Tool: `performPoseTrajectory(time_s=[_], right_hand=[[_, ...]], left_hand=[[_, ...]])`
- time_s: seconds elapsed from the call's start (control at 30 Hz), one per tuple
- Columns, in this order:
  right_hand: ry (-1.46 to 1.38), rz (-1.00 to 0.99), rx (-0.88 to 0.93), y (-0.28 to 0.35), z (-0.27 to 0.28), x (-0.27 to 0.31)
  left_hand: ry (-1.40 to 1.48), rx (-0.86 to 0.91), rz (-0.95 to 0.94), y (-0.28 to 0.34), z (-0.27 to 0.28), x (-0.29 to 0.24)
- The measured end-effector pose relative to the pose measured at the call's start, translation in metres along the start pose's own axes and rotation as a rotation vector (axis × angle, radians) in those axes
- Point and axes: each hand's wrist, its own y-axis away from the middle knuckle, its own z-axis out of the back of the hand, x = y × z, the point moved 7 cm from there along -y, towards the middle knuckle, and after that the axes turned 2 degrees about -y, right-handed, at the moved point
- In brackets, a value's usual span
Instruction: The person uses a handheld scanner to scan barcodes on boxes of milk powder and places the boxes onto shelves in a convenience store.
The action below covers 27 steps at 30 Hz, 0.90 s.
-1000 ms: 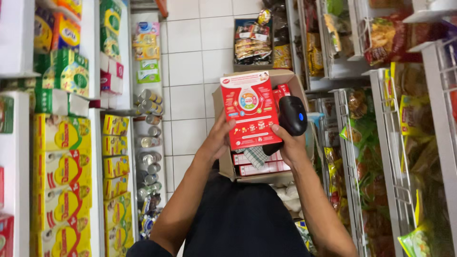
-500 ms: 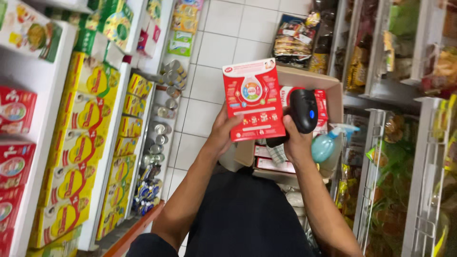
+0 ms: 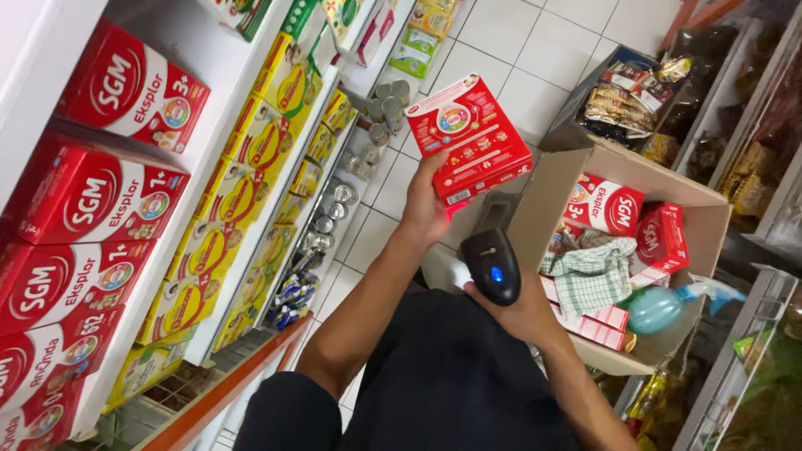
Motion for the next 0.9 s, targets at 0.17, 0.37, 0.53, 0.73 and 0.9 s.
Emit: performPoseTrajectory(time_s=[0.17, 0.37, 0.53, 0.73, 0.9], right_hand=[[0.045, -0.083, 0.084, -0.017, -0.031, 0.024], [-0.056, 0.021, 0.12, -0.03, -0.051, 0.041], [-0.217, 0.11, -0.203, -0.045, -0.037, 0.037], [-0.26, 0.154, -0.307, -0.094, -0.048, 0.018], [-1.077, 0.132, -0.087, -0.12, -0.072, -0.004]], left_hand=[[-0.013, -0.05, 0.011, 0.01, 0.017, -0.031], [-0.06, -0.032, -0.099, 0.019, 0.027, -0.069], [-0.253, 0.083, -0.521, 0.036, 0.024, -0.1], [-0.738, -0.007, -0.306, 0.073, 0.01, -0.078], [-1.355, 0.139, -0.946, 0.124, -0.027, -0.141]])
